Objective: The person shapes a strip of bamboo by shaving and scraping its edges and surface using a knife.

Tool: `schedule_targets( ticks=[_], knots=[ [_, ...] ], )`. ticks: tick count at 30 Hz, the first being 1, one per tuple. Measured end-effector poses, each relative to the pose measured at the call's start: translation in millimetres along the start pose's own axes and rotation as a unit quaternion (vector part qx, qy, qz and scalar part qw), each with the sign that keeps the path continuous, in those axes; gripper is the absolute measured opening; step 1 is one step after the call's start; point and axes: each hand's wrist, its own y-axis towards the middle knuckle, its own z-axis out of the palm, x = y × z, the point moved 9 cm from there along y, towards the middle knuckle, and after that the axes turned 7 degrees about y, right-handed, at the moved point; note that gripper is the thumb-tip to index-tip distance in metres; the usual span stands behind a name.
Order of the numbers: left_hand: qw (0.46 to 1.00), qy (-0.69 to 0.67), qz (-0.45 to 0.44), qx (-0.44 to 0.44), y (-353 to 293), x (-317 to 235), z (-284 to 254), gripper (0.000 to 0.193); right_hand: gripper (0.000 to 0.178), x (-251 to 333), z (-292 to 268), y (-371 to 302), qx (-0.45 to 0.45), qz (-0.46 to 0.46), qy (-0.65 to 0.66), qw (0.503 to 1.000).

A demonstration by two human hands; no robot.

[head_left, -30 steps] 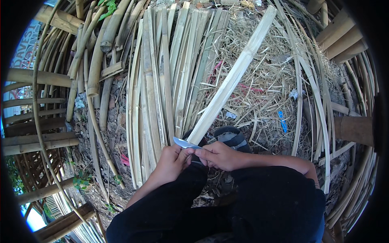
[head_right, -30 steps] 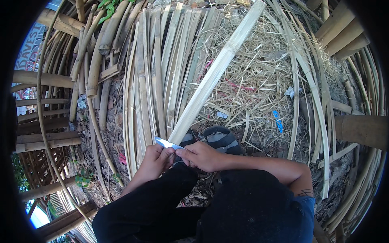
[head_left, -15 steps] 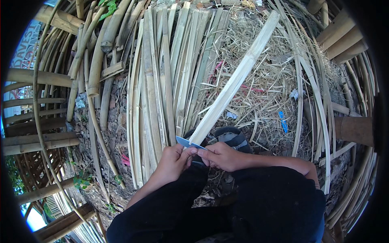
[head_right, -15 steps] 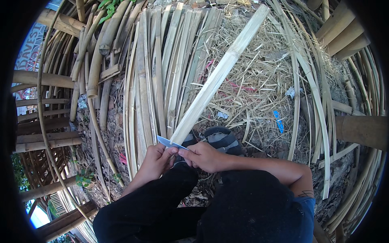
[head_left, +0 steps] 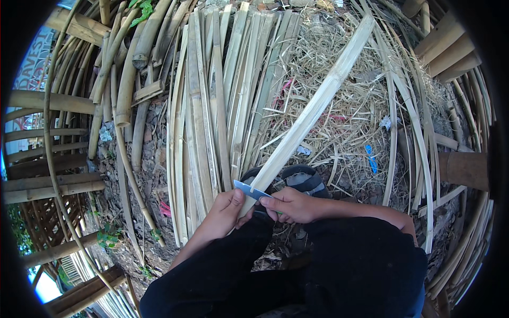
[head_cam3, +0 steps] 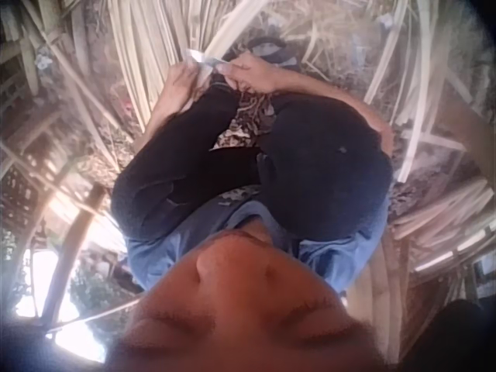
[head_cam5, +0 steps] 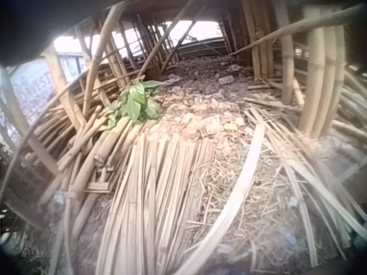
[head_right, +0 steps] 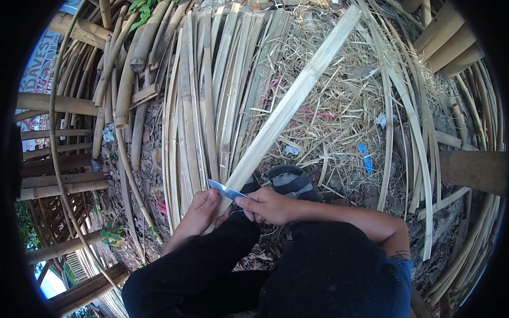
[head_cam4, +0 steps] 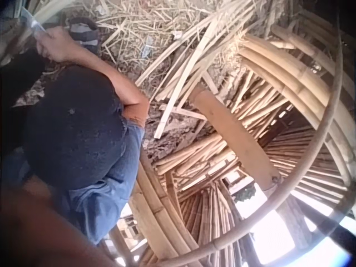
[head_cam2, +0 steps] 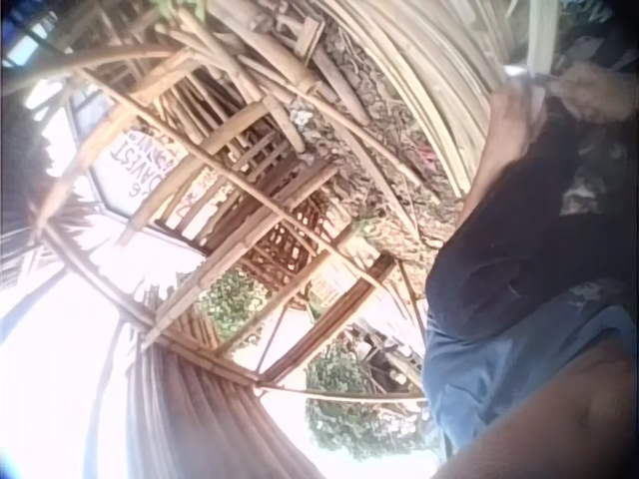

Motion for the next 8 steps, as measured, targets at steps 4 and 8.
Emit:
schedule_targets(
  ticks=[4, 8],
  knots=[
    [1.0, -0.011, -0.022, -0.003, -2.6, -3.3, 0.9, 0.054, 0.057, 1.5, 4.2, 0.1, 0.019, 0.0, -0.002, 1.0],
    [0.997, -0.018, -0.068, -0.018, 1.1, 2.3, 0.6, 0.053, 0.056, 15.5, 4.2, -2.8, -0.016, -0.049, -0.022, 0.998]
  ],
)
